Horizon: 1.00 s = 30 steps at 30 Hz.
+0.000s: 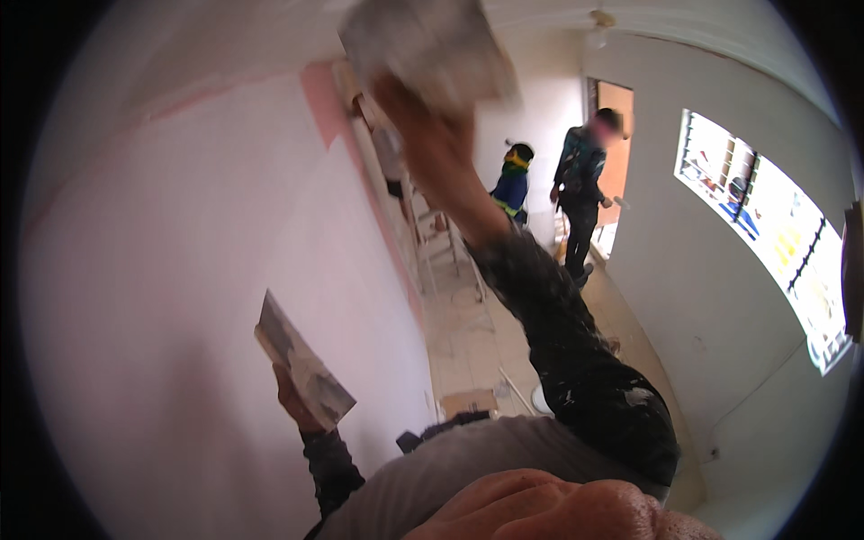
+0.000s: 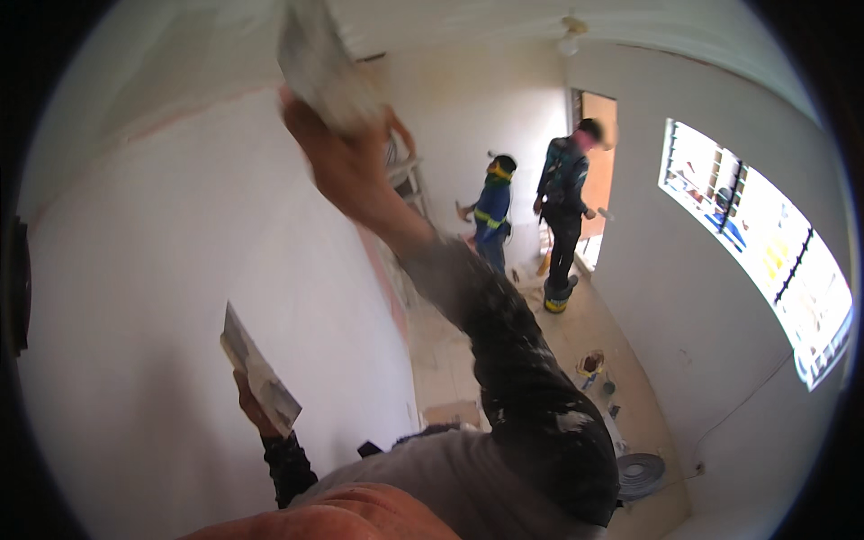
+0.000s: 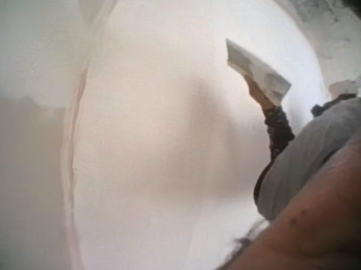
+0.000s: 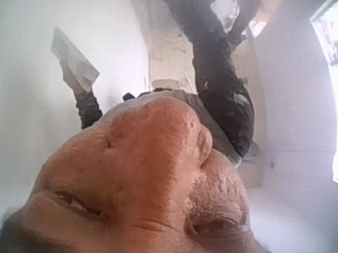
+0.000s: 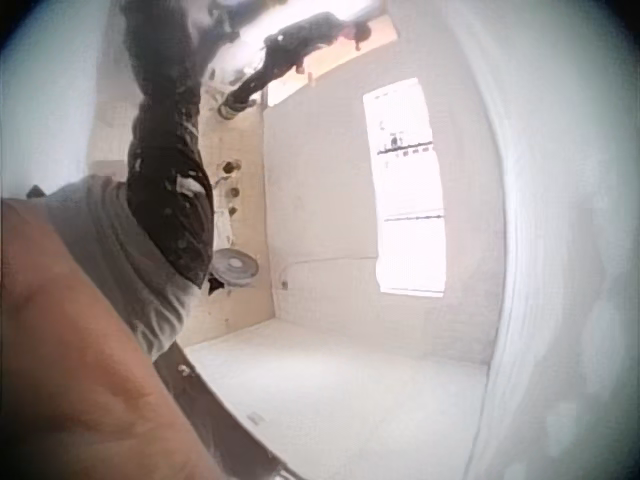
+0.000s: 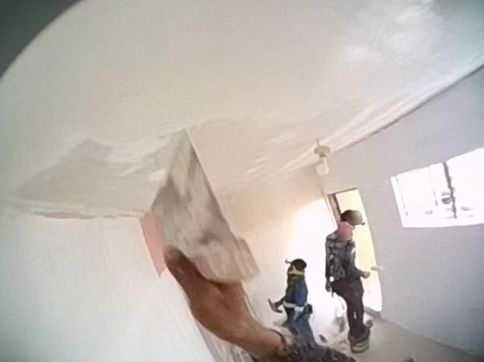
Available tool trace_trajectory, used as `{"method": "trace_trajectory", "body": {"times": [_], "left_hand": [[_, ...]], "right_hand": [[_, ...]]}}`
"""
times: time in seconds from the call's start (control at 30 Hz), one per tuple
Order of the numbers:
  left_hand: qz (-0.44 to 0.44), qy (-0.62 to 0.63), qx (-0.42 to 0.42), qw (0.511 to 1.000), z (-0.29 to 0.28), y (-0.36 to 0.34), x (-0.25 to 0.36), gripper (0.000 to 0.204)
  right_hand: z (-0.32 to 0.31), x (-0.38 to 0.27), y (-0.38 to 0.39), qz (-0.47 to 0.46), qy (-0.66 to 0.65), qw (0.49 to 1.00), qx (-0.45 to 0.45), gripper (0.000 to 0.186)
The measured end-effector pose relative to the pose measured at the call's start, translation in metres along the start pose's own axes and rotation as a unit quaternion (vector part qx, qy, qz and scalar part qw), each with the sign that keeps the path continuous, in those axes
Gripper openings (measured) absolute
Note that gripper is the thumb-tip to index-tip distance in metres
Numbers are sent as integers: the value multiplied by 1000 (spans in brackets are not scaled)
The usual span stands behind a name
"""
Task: The person applies plaster to the ceiling using a trowel and hawk, smoothing the surface in repeated strokes. Other workers are present in the room, also working on walls and ceilings.
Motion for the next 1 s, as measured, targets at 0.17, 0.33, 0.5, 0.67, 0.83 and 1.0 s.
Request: {"method": "trace_trajectory", "body": {"times": [0.17, 0.33, 0.5, 0.67, 0.83, 1.0], "left_hand": [[-73, 29, 13, 997, -78, 14, -32, 56], [-137, 96, 76, 983, -114, 32, -78, 56], [-180, 125, 64, 974, -125, 15, -92, 57], [-194, 96, 141, 966, -108, 6, -101, 56], [-164, 38, 215, 962, -85, 5, -95, 55], [-170, 0, 223, 960, -101, 11, -99, 59]], "right_hand": [[-62, 86, 312, 189, 181, 961, -89, 28], [-186, 109, 591, 680, 130, 720, 47, 48], [-195, 114, 675, 633, 228, 739, -37, 49], [-180, 107, 671, 577, 233, 769, -144, 58], [-190, 112, 668, 582, 220, 769, -146, 56], [-201, 116, 659, 513, 218, 814, -165, 57]]}}
Point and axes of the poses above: each hand's wrist, its own y-axis away from the middle knuckle, its own z-axis out of the palm, x = y × z, the point moved 5 cm from there along -y, towards the middle knuckle, and after that the axes turned 15 degrees about -z, right-handed, at the moved point
